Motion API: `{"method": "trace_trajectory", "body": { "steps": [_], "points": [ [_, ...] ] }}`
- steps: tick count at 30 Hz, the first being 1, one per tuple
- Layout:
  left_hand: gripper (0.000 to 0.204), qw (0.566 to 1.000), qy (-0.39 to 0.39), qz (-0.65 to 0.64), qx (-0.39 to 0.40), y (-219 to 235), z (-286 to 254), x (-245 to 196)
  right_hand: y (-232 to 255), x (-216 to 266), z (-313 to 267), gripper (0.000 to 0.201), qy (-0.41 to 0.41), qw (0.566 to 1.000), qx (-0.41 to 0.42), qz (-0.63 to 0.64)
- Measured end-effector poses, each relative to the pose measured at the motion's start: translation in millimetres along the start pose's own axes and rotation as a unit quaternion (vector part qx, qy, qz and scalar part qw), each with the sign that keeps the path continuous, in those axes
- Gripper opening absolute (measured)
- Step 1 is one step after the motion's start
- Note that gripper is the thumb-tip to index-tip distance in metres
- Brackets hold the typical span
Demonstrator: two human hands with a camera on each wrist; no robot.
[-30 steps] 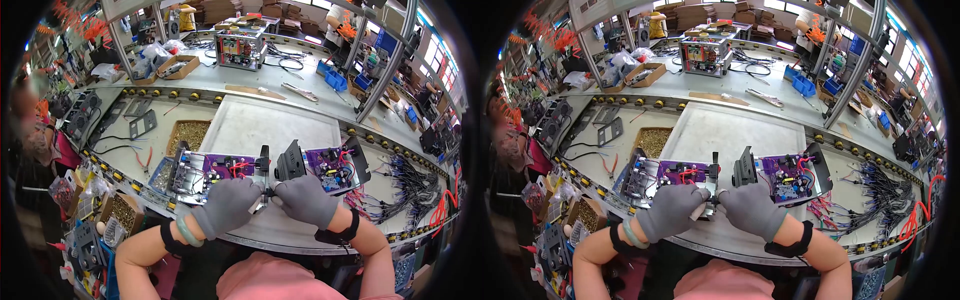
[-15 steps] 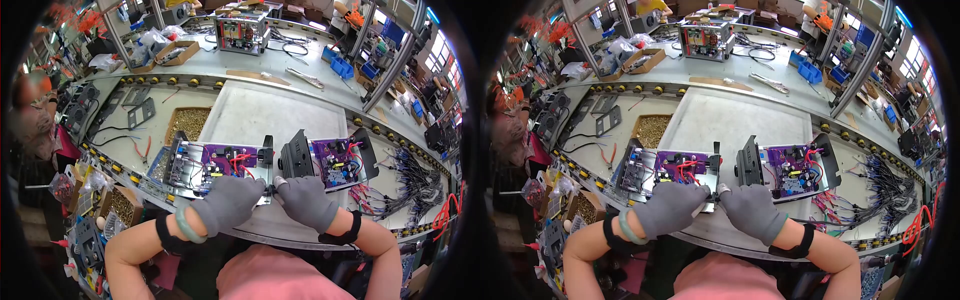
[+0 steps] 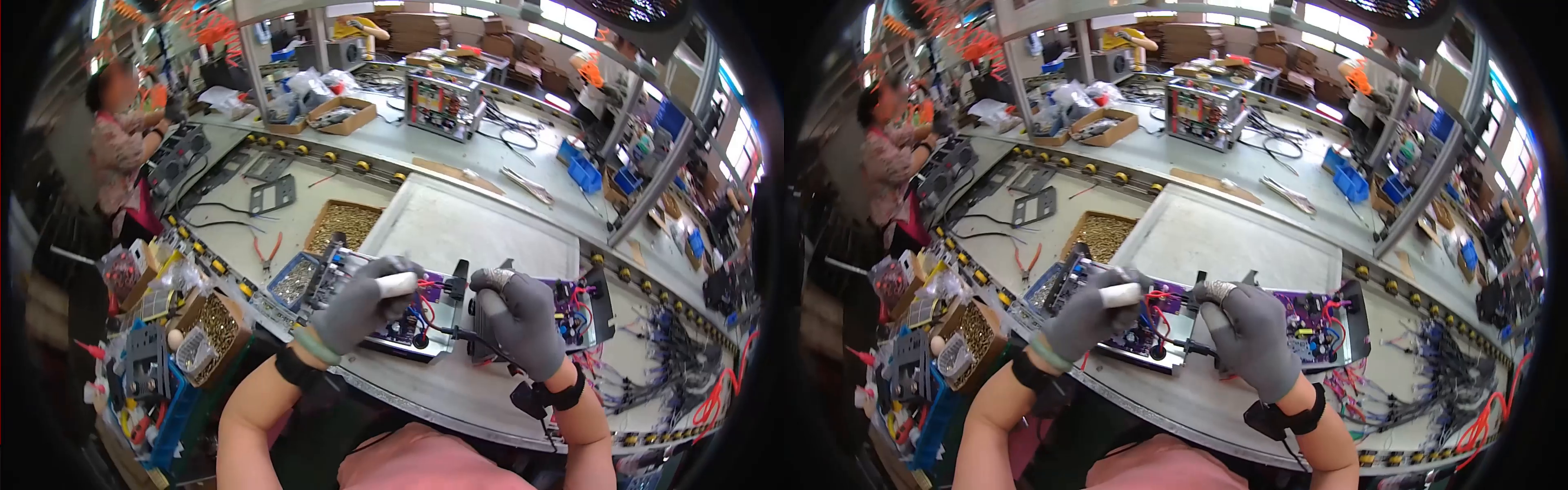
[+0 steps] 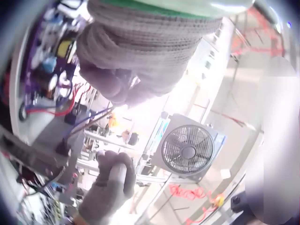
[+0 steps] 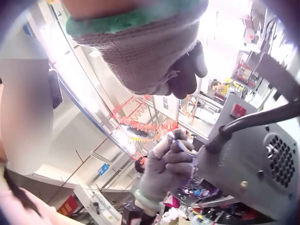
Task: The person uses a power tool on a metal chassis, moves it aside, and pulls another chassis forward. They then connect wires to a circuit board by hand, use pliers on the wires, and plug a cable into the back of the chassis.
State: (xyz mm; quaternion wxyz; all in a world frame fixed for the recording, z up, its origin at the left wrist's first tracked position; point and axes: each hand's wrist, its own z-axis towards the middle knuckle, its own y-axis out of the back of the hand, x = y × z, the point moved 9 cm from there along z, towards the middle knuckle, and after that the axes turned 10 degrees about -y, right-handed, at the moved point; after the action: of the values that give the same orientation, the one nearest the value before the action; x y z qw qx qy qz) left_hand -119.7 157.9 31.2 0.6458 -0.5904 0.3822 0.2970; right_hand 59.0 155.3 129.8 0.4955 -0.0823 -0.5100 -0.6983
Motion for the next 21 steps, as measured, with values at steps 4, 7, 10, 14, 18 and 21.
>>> {"method": "trace_trajectory", "body": {
  "steps": [4,7,10,14,18,21],
  "points": [
    [0.019,0.971,-0.078,0.224,0.009,-27.3,-1.7,-23.5,-7.0,7.0,17.9,0.033,0.029,0.999,-0.033,0.009],
    [0.024,0.957,-0.079,0.281,0.007,-33.1,0.0,-22.5,-23.8,8.5,25.6,0.056,0.008,0.999,0.013,-0.045],
    [0.022,0.950,-0.087,0.301,0.001,-34.4,3.6,-19.7,-36.3,3.3,17.0,0.044,0.020,0.999,0.014,-0.040],
    [0.020,0.938,-0.134,0.319,0.031,-40.0,12.9,-20.5,-15.7,-0.7,20.9,0.026,0.041,0.995,-0.011,-0.090],
    [0.021,0.937,-0.101,0.305,0.134,-42.7,31.8,-15.3,-13.2,-5.4,15.1,0.014,0.080,0.987,-0.019,-0.138],
    [0.017,0.863,-0.084,0.466,0.178,-32.7,44.1,1.0,-30.7,-15.9,-5.4,0.015,0.064,0.983,-0.048,-0.165]
  ]
}}
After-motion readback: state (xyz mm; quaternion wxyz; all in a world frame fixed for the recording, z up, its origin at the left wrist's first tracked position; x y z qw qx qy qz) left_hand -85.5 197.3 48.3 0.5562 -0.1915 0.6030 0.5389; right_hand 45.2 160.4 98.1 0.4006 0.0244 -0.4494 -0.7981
